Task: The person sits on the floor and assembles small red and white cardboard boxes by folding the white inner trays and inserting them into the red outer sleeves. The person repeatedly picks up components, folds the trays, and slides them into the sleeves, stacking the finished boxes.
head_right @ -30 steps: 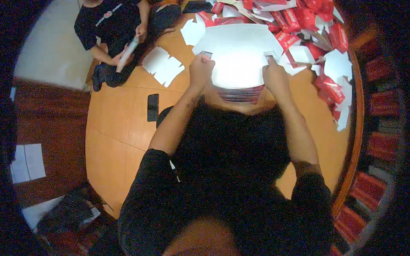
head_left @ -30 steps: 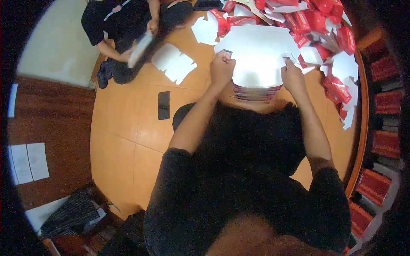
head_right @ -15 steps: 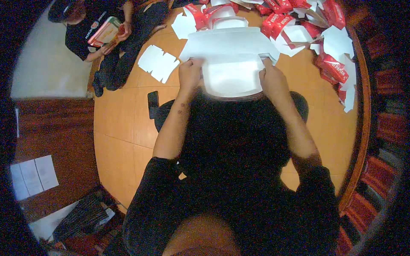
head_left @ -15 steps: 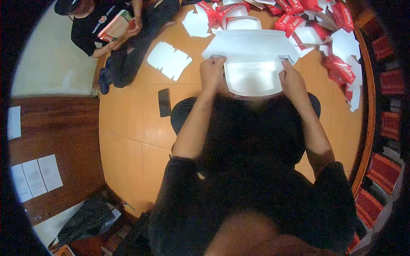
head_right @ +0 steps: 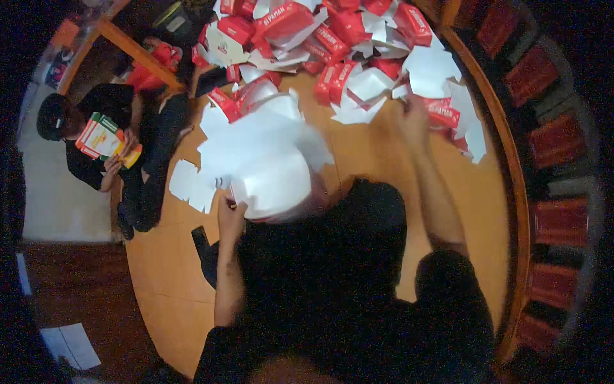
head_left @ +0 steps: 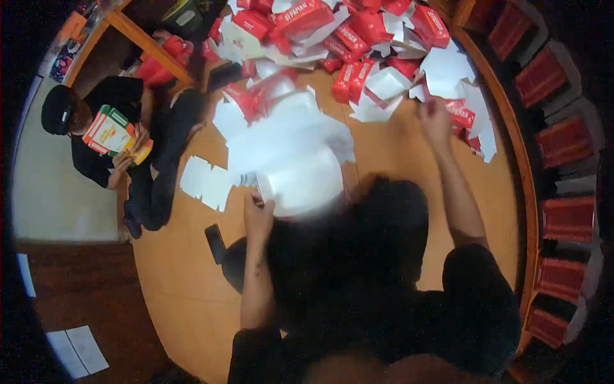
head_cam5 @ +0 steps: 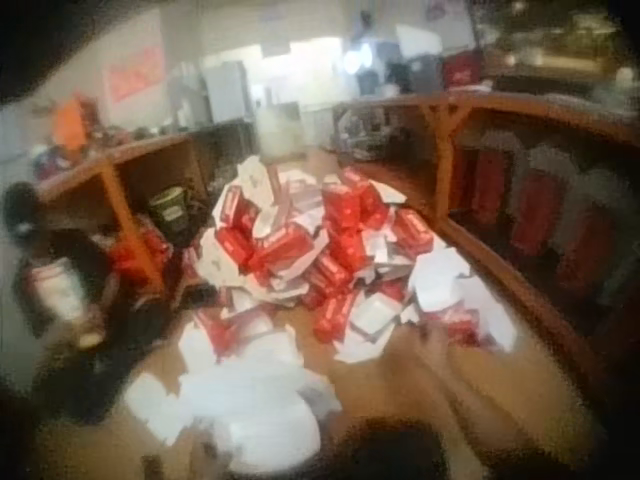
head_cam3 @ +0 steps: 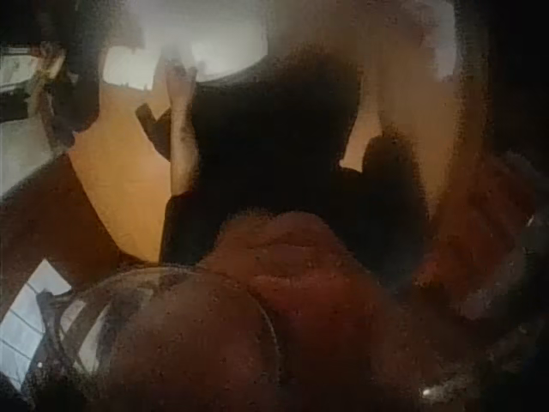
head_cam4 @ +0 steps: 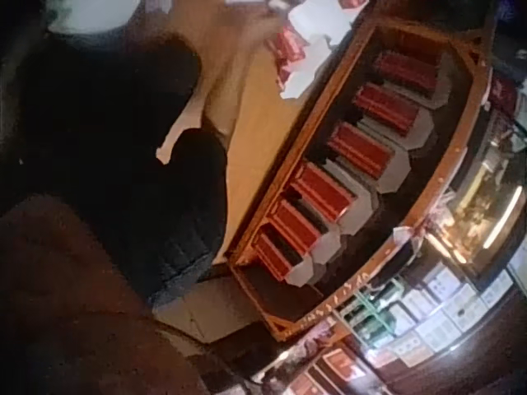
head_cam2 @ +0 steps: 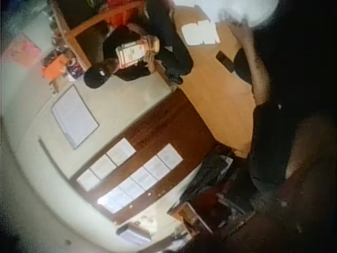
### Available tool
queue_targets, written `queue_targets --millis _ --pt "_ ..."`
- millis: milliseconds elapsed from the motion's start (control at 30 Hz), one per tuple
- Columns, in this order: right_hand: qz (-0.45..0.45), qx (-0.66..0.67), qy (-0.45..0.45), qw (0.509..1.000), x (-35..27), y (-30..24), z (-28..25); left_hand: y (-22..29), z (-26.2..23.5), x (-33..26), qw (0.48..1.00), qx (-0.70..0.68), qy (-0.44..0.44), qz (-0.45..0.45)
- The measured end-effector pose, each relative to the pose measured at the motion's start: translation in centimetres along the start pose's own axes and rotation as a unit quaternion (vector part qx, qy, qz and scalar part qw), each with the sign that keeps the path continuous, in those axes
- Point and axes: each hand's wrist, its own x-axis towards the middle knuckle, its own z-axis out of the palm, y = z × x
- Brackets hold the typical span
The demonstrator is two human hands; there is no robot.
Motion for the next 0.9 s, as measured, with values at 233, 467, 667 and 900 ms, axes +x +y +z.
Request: queue_targets --millis 233,467,667,900 --pt "0.019 -0.368 -0.36 0.857 7.8 8.6 -7.2 -1.0 0.2 -1.8 0.998 -0.002 0.037 0.048" --pt "0.108 0.261 -0.384 0.879 5.6 3.1 -10.7 2.4 0.9 -3.1 0.978 0.099 0.092 0.157" --pt "-0.108 0.151 -0.214 0.959 -5.5 -9.3 -10.8 1.6 0.7 -3.4 0.976 0.059 0.045 0.206" --pt "-0.289 -0.037 -0.176 0.94 -15.1 -14.5 -5.1 -0.1 1.8 -2.2 0.965 0.151 0.125 0.172"
